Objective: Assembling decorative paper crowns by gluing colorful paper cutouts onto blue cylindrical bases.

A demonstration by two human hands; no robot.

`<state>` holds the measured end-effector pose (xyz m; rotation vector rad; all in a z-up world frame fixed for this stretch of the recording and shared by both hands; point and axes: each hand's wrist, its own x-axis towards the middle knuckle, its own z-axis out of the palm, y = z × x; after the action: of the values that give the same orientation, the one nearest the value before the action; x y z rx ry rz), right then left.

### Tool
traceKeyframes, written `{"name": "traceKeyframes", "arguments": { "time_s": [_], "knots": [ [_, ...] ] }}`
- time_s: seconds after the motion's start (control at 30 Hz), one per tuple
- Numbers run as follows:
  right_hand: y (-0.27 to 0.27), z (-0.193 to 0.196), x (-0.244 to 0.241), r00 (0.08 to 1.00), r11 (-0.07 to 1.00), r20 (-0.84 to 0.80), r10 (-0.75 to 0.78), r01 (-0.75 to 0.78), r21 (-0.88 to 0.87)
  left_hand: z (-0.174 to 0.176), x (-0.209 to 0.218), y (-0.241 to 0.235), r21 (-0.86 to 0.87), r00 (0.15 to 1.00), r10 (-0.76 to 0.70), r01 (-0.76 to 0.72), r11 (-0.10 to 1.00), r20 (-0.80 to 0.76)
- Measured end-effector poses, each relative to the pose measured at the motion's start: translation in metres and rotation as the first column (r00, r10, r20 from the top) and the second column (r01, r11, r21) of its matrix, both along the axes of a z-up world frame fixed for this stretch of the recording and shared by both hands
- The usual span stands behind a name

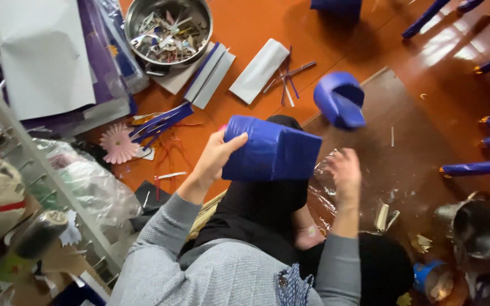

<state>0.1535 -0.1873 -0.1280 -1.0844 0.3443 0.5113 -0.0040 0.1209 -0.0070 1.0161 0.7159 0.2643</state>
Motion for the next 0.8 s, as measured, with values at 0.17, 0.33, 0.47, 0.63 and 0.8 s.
{"name": "traceKeyframes", "arguments": {
  "time_s": [0.17, 0.33, 0.47, 0.63, 0.8],
  "knots": [
    [0.034, 0.051, -0.05, 0.705, 0.636, 0.397, 0.587, -0.099, -0.766, -0.006, 0.003, -0.01, -0.051, 0.999, -0.044, 0.043, 0.998, -0.022],
    [0.052, 0.111, -0.079, 0.714, 0.777, 0.456, 0.532, -0.197, -0.598, -0.077, 0.002, 0.013, -0.047, 0.995, -0.055, 0.051, 0.998, -0.084],
    [-0.01, 0.042, -0.033, 0.794, 0.761, 0.412, 0.447, -0.096, -0.641, -0.018, -0.004, 0.035, 0.042, 0.99, 0.08, -0.075, 0.996, -0.114],
    [-0.014, 0.04, -0.025, 0.898, 0.807, 0.415, 0.147, 0.133, -0.575, 0.032, -0.008, 0.033, 0.184, 0.994, 0.08, -0.064, 0.981, -0.08],
    [0.025, 0.053, -0.051, 0.708, 0.71, 0.47, 0.528, -0.064, -0.701, 0.012, 0.006, -0.018, 0.143, 0.992, -0.083, 0.097, 0.985, -0.099]
  ]
}}
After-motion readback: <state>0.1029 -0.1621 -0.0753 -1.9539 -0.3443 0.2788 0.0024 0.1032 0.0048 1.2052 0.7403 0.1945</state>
